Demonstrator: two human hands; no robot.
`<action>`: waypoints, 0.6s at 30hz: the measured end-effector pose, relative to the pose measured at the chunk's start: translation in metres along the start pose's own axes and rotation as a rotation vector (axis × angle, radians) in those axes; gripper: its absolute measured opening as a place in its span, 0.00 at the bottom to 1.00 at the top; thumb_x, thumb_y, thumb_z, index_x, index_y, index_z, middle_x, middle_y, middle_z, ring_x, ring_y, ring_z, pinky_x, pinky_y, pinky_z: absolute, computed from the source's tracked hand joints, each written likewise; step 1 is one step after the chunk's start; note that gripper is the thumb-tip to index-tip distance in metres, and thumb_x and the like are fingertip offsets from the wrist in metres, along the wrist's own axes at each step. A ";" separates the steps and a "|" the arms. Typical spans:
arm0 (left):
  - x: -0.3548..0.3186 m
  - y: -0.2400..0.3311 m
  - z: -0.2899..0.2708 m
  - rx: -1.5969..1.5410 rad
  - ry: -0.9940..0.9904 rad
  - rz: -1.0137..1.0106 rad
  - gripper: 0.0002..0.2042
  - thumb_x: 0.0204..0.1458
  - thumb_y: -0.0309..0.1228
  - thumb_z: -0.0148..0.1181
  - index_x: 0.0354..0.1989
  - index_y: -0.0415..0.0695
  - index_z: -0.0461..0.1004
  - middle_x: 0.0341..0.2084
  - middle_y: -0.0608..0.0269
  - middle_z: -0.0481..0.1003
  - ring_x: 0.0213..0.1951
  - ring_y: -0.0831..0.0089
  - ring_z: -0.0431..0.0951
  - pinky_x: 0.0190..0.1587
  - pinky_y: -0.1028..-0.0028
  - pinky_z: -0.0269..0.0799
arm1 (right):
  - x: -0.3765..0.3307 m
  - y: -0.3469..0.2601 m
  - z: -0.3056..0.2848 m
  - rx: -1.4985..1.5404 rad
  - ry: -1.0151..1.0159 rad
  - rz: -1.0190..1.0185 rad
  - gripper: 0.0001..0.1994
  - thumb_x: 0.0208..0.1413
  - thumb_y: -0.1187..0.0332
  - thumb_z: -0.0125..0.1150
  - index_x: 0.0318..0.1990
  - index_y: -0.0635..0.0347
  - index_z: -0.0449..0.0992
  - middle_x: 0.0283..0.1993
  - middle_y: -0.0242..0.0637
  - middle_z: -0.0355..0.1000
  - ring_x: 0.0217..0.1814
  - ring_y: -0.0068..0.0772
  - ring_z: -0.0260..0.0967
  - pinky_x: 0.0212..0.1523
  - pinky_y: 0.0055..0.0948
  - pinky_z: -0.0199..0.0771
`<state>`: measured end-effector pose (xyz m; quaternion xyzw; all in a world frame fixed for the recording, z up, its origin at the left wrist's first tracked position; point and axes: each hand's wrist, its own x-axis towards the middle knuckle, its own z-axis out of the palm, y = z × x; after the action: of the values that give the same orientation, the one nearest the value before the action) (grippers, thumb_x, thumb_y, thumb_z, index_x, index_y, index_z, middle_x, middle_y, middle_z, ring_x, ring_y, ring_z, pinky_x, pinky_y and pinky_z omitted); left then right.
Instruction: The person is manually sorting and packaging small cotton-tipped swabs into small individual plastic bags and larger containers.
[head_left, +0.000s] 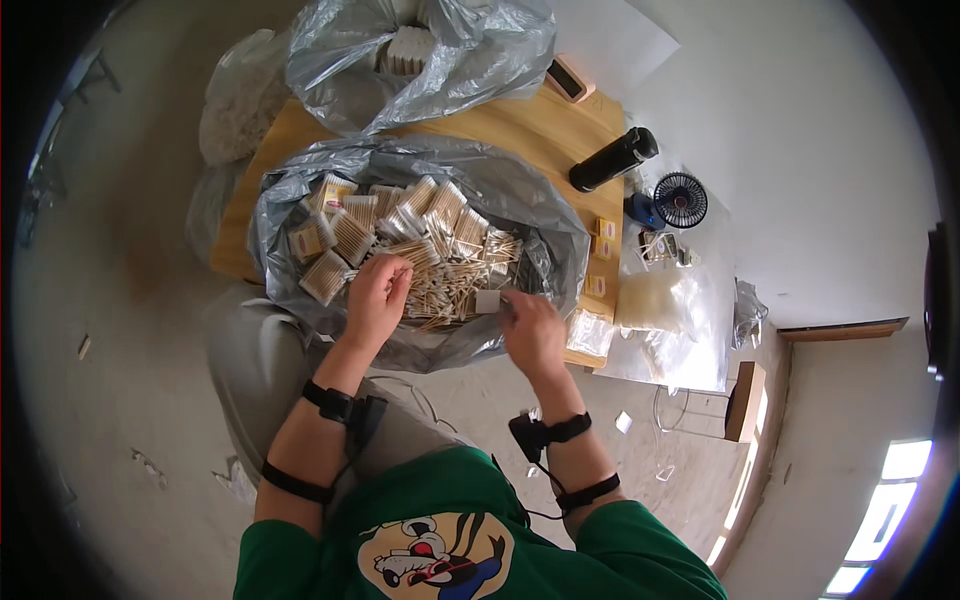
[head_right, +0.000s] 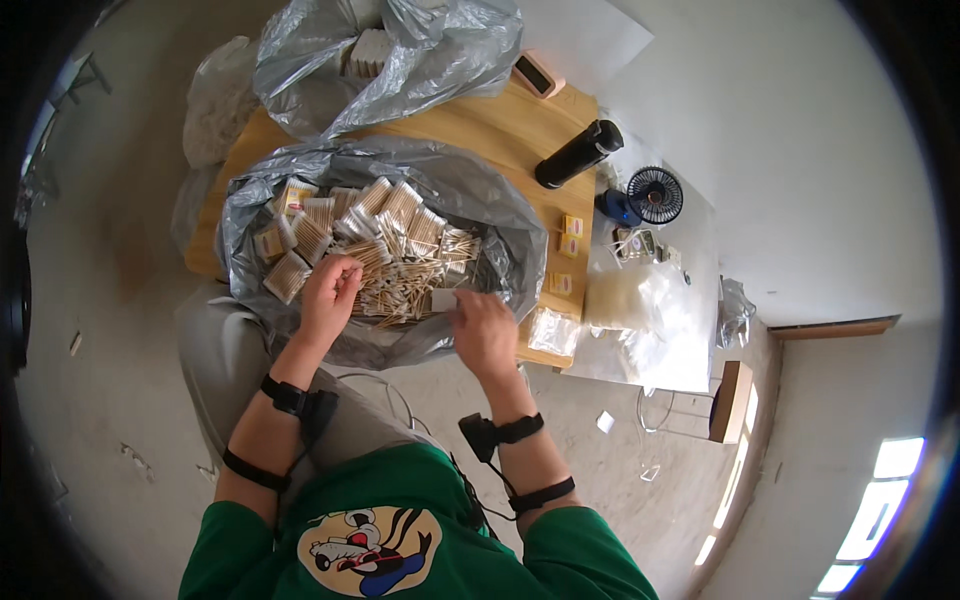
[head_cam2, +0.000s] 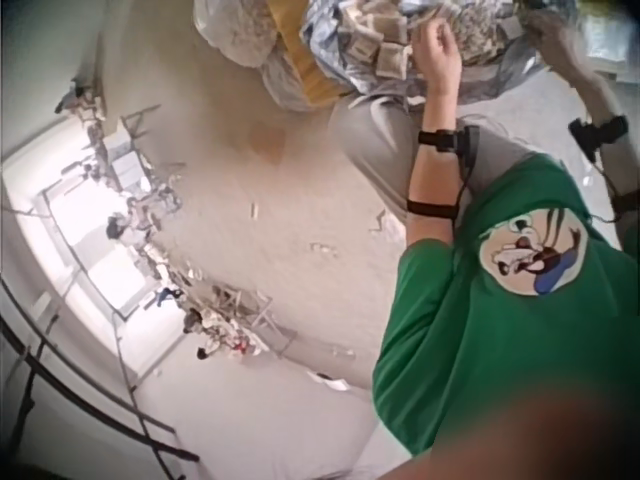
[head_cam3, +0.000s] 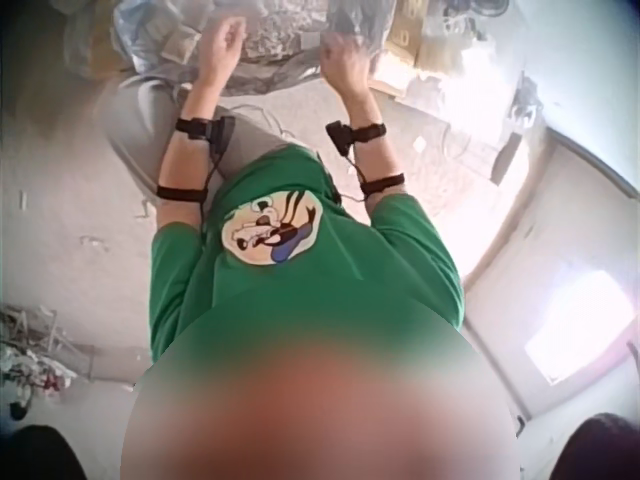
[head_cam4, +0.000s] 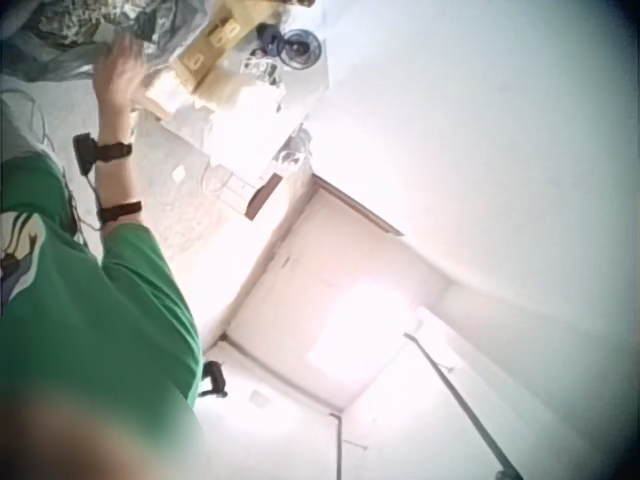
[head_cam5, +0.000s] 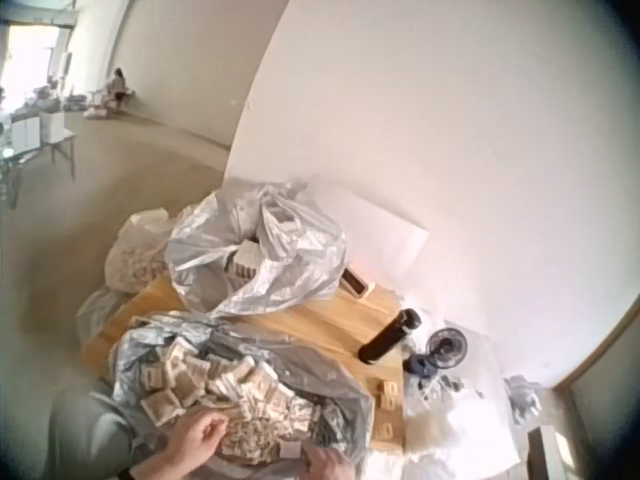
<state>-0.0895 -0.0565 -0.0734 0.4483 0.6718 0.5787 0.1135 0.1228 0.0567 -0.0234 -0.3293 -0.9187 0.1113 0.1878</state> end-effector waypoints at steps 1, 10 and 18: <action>0.001 -0.001 -0.001 -0.005 0.008 0.004 0.03 0.53 0.23 0.55 0.35 0.39 0.70 0.28 0.63 0.71 0.25 0.73 0.68 0.28 0.76 0.66 | 0.005 -0.009 0.006 -0.048 -0.100 0.046 0.15 0.45 0.66 0.64 0.41 0.57 0.71 0.32 0.42 0.74 0.37 0.46 0.71 0.38 0.41 0.71; 0.002 -0.001 -0.005 -0.064 0.022 -0.076 0.04 0.54 0.23 0.55 0.37 0.40 0.71 0.29 0.62 0.72 0.25 0.74 0.70 0.28 0.77 0.66 | 0.009 0.006 0.049 -0.128 -0.303 0.313 0.21 0.50 0.56 0.59 0.46 0.59 0.63 0.31 0.50 0.74 0.37 0.53 0.73 0.37 0.46 0.71; 0.005 -0.001 -0.006 -0.020 0.060 -0.098 0.03 0.54 0.23 0.54 0.36 0.40 0.71 0.30 0.61 0.72 0.27 0.71 0.72 0.29 0.75 0.69 | 0.003 0.021 0.005 0.440 0.024 0.553 0.11 0.53 0.72 0.58 0.42 0.61 0.66 0.21 0.38 0.68 0.26 0.31 0.72 0.26 0.28 0.69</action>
<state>-0.0971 -0.0569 -0.0710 0.3963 0.6903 0.5921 0.1259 0.1304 0.0745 -0.0340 -0.5185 -0.7465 0.3495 0.2277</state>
